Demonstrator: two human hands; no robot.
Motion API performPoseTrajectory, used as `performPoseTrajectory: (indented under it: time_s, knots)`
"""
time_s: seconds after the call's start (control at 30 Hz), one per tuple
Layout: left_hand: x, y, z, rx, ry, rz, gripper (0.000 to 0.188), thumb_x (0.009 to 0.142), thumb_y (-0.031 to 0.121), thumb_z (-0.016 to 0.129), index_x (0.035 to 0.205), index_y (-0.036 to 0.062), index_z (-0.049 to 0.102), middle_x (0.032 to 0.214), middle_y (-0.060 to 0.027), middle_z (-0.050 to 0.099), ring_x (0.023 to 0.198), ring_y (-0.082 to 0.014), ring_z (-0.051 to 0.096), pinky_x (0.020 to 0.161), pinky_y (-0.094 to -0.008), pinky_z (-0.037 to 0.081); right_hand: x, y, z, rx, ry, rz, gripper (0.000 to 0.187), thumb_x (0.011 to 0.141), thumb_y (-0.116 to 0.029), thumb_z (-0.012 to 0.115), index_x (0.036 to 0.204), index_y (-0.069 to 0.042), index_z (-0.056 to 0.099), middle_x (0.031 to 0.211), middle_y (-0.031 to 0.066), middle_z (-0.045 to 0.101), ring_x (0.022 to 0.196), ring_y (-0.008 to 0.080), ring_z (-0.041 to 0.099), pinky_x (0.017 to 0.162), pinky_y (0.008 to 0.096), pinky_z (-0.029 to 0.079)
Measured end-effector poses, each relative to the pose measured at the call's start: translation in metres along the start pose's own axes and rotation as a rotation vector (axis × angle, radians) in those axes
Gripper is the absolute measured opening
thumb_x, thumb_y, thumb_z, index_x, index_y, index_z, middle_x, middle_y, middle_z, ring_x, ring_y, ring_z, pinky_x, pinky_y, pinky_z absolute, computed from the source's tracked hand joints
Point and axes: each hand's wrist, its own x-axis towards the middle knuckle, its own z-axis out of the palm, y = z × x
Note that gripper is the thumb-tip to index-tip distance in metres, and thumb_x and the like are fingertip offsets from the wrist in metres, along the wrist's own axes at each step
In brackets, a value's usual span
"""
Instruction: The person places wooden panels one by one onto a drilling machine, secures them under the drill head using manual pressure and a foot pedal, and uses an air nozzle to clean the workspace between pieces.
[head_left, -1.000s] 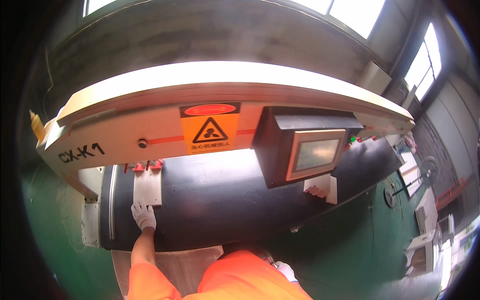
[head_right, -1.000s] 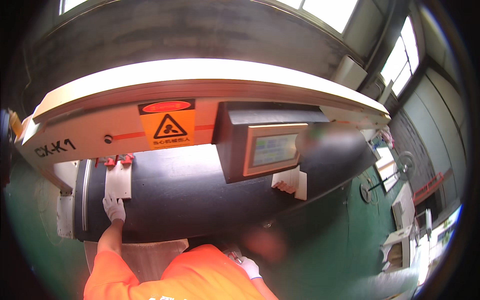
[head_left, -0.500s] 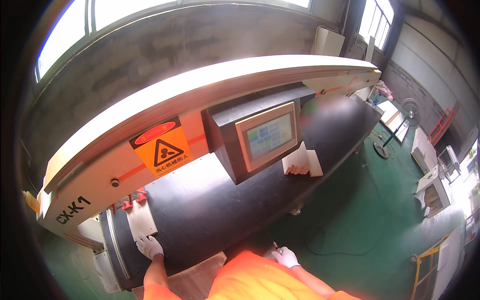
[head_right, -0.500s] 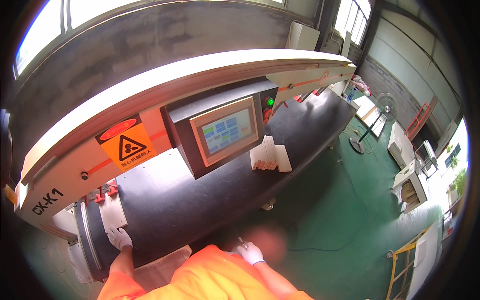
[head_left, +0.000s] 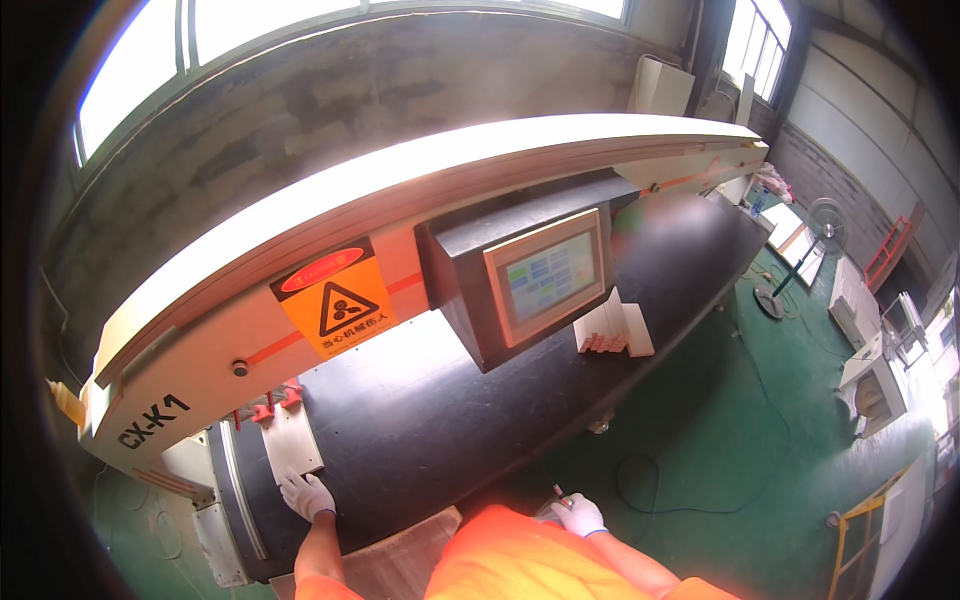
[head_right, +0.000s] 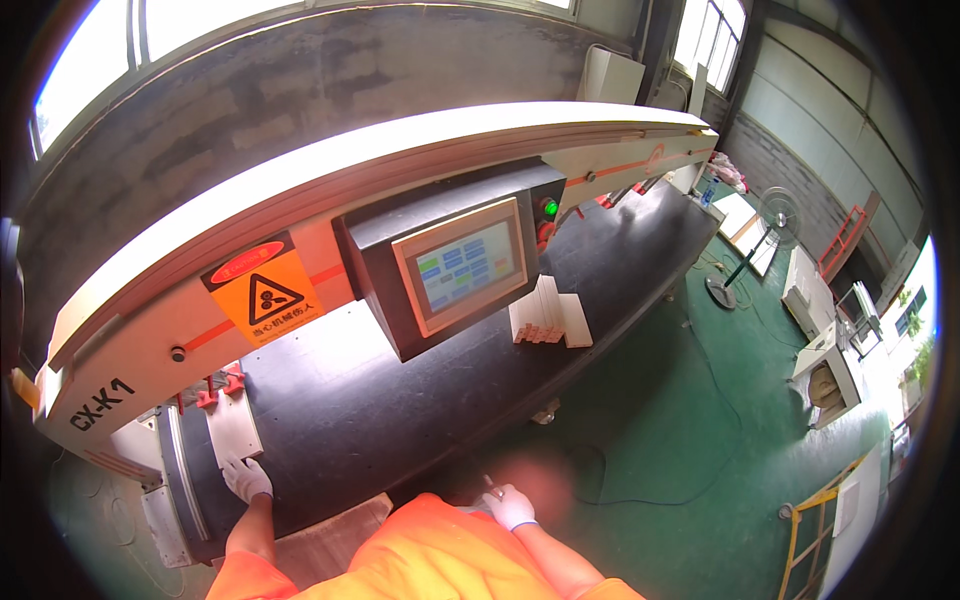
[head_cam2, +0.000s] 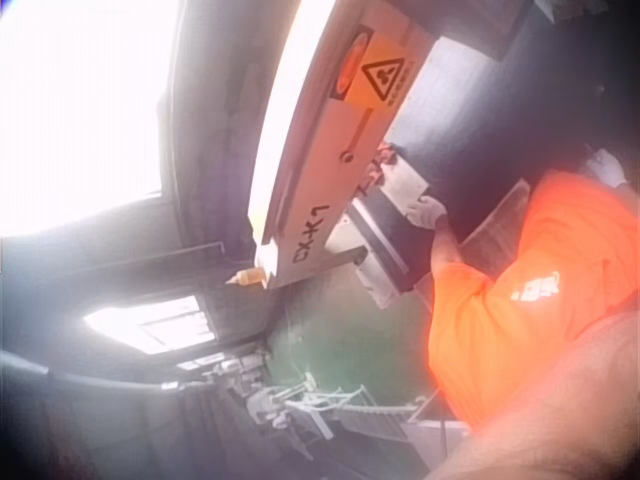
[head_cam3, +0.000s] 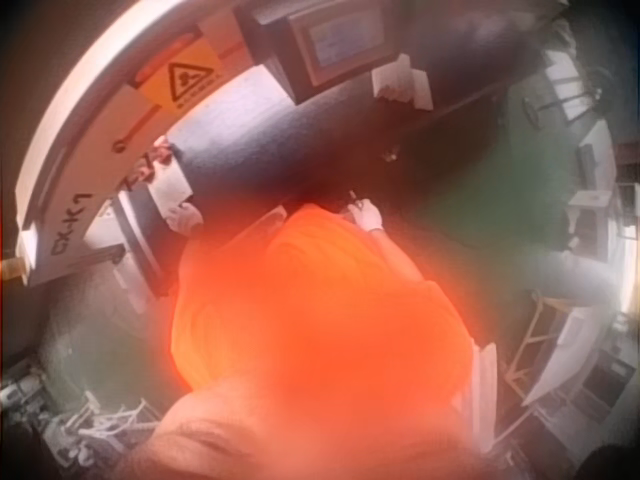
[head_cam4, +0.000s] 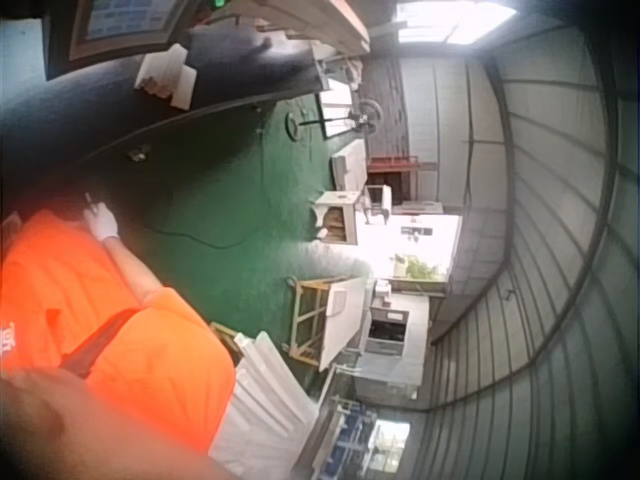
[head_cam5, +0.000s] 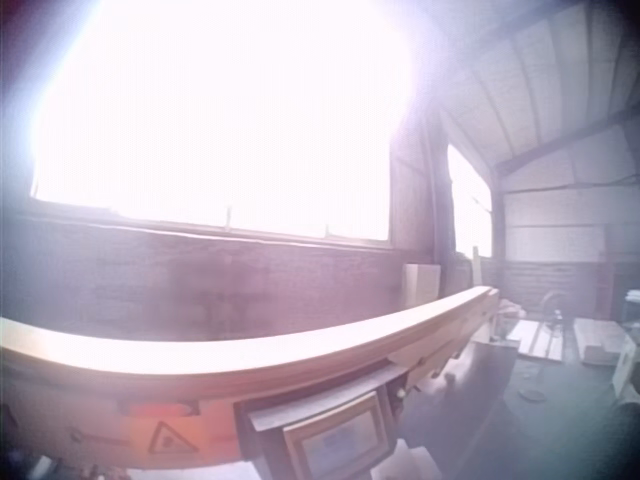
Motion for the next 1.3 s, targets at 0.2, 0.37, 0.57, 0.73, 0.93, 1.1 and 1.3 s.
performPoseTrajectory:
  time_s: [0.2, 0.37, 0.57, 0.73, 0.93, 1.1, 1.3]
  knots:
    - [-0.002, 0.007, 0.005, -0.011, -0.038, -0.003, 0.063, 0.101, 0.028, 0.069, 0.158, 0.0074, 0.051, 0.167, -0.025, 0.047, 0.146, -0.0457, 0.051, 0.124, -0.0542, 0.04, 0.007, 0.007, -0.006, 0.001, 0.034, -0.009, 0.058, 0.098, -0.057, 0.072, 0.12, -0.003, 0.073, 0.114, 0.0289, 0.078, 0.112, 0.0484, 0.074, 0.098, 0.0547, 0.057]
    - [-0.002, 0.002, 0.005, 0.001, -0.035, -0.025, 0.062, 0.102, 0.03, 0.068, 0.157, 0.0072, 0.053, 0.167, -0.025, 0.047, 0.145, -0.0465, 0.051, 0.125, -0.0543, 0.04, 0.01, 0.001, -0.008, -0.036, -0.005, 0.003, 0.057, 0.1, -0.055, 0.069, 0.127, -0.004, 0.073, 0.121, 0.0275, 0.078, 0.115, 0.0476, 0.073, 0.102, 0.0539, 0.057]
    - [0.0, 0.014, -0.008, -0.004, -0.015, -0.016, 0.057, 0.1, 0.03, 0.069, 0.148, 0.0019, 0.059, 0.155, -0.0263, 0.055, 0.14, -0.0479, 0.054, 0.124, -0.057, 0.04, 0.02, 0.018, 0.007, 0.042, 0.113, -0.081, 0.051, 0.094, -0.05, 0.079, 0.106, -0.001, 0.072, 0.097, 0.0263, 0.077, 0.098, 0.0478, 0.075, 0.09, 0.0542, 0.057]
    - [-0.003, 0.014, -0.009, -0.034, 0.007, 0.015, 0.058, 0.097, 0.03, 0.071, 0.147, 0.0024, 0.058, 0.155, -0.026, 0.054, 0.14, -0.0491, 0.053, 0.123, -0.0582, 0.04, 0.028, 0.034, 0.02, 0.077, 0.153, -0.077, 0.047, 0.092, -0.043, 0.081, 0.104, 0.001, 0.074, 0.097, 0.0268, 0.078, 0.097, 0.0459, 0.076, 0.088, 0.0514, 0.058]
    - [-0.007, 0.012, -0.01, -0.021, 0.032, 0.031, 0.063, 0.098, 0.031, 0.07, 0.153, 0.003, 0.056, 0.163, -0.0258, 0.049, 0.142, -0.0492, 0.052, 0.124, -0.0582, 0.038, 0.028, 0.031, 0.016, 0.045, 0.15, -0.078, 0.047, 0.091, -0.042, 0.082, 0.106, 0.002, 0.074, 0.098, 0.0269, 0.078, 0.098, 0.0457, 0.076, 0.088, 0.0514, 0.058]
    - [-0.007, 0.011, -0.01, -0.033, 0.04, 0.035, 0.062, 0.098, 0.031, 0.07, 0.151, 0.0032, 0.058, 0.163, -0.0259, 0.049, 0.141, -0.0495, 0.052, 0.123, -0.0588, 0.039, 0.029, 0.032, 0.016, 0.026, 0.144, -0.073, 0.048, 0.091, -0.042, 0.082, 0.108, 0.002, 0.074, 0.1, 0.0272, 0.078, 0.099, 0.0463, 0.076, 0.089, 0.052, 0.058]
    - [-0.007, 0.012, -0.009, -0.034, 0.03, 0.023, 0.062, 0.098, 0.031, 0.07, 0.153, 0.0044, 0.057, 0.163, -0.0263, 0.049, 0.141, -0.0494, 0.052, 0.123, -0.0592, 0.039, 0.032, 0.034, 0.015, 0.038, 0.142, -0.092, 0.048, 0.091, -0.042, 0.082, 0.108, 0.002, 0.075, 0.099, 0.027, 0.078, 0.098, 0.0459, 0.076, 0.089, 0.0512, 0.058]
